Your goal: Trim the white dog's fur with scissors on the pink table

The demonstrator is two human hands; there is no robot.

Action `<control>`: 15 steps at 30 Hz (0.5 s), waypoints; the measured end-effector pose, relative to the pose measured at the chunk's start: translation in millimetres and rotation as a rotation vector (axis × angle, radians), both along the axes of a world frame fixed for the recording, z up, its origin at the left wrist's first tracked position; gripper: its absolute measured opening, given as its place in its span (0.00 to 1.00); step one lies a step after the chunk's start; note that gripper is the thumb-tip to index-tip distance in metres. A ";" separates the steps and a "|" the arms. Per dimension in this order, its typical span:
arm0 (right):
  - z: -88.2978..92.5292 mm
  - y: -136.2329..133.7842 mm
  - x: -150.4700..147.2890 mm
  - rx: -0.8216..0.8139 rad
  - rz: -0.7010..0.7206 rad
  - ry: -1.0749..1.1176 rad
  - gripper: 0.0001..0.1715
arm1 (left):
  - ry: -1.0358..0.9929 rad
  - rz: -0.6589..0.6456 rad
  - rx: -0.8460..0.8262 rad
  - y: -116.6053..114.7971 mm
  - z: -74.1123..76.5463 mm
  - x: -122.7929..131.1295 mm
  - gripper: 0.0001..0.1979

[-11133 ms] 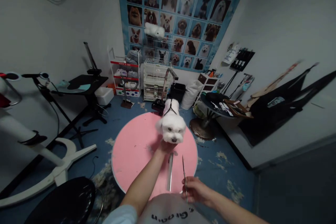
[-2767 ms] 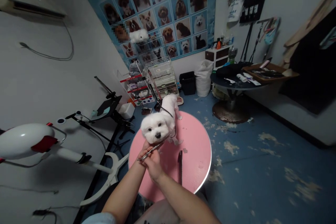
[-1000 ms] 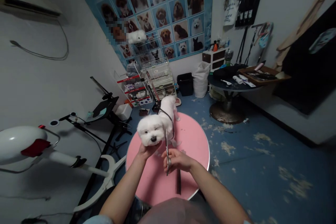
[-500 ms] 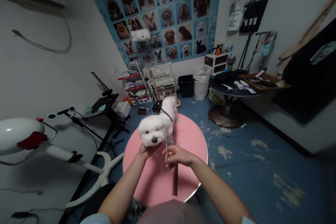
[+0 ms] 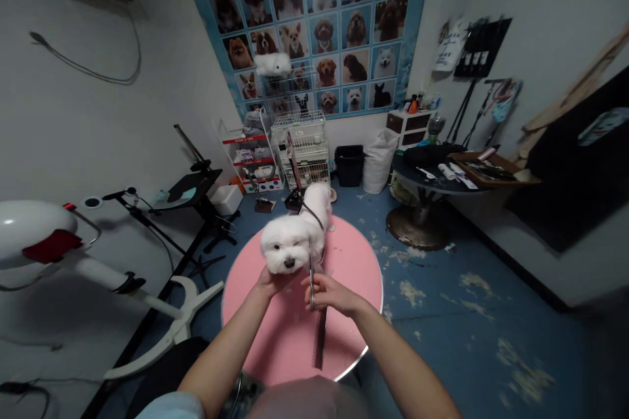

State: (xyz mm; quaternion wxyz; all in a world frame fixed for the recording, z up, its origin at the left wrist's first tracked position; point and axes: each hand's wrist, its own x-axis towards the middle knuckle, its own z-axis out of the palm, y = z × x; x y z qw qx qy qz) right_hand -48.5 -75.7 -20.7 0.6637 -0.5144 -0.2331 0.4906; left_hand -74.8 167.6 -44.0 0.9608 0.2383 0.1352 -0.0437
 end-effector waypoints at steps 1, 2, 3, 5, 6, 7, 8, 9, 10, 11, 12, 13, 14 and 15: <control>-1.5 0.9 0.0 -0.001 0.008 -0.006 0.33 | -0.014 -0.003 -0.007 1.1 -2.1 0.4 0.08; -5.0 1.8 -0.7 -0.005 0.016 -0.012 0.33 | -0.024 -0.008 -0.014 2.0 -4.6 0.5 0.08; -11.0 2.8 -2.8 -0.007 0.017 -0.023 0.33 | -0.031 -0.015 -0.018 2.4 -7.8 0.2 0.08; -31.2 4.5 -12.2 -0.012 -0.041 -0.061 0.32 | -0.031 -0.052 -0.015 1.2 -16.3 -1.1 0.08; -45.2 5.1 -19.6 -0.023 -0.096 -0.086 0.30 | -0.021 -0.081 -0.002 -0.8 -21.3 -1.6 0.07; -60.9 5.5 -28.4 -0.049 -0.164 -0.121 0.28 | -0.012 -0.105 0.010 -3.7 -26.1 -1.6 0.07; -77.5 5.7 -37.9 -0.103 -0.232 -0.149 0.26 | -0.005 -0.119 0.014 -7.7 -30.2 -0.7 0.08; -94.0 5.8 -47.4 -0.181 -0.266 -0.194 0.24 | -0.002 -0.114 0.004 -12.6 -33.0 1.2 0.09; -109.1 5.8 -56.2 -0.318 -0.284 -0.285 0.20 | -0.004 -0.089 -0.024 -18.1 -33.8 4.2 0.10; -122.1 6.1 -63.8 -0.500 -0.282 -0.403 0.17 | -0.005 -0.055 -0.067 -24.2 -32.6 8.0 0.12; -132.3 6.8 -69.9 -0.649 -0.267 -0.496 0.16 | 0.001 -0.023 -0.104 -30.6 -29.3 12.2 0.14; -139.4 7.8 -74.5 -0.777 -0.250 -0.570 0.15 | 0.022 -0.009 -0.126 -37.2 -24.4 16.5 0.16; -143.6 9.1 -77.6 -0.870 -0.231 -0.616 0.16 | 0.028 0.002 -0.139 -43.6 -18.4 20.6 0.17; -145.3 10.6 -79.7 -0.926 -0.215 -0.637 0.16 | 0.033 0.008 -0.149 -49.9 -12.1 24.2 0.17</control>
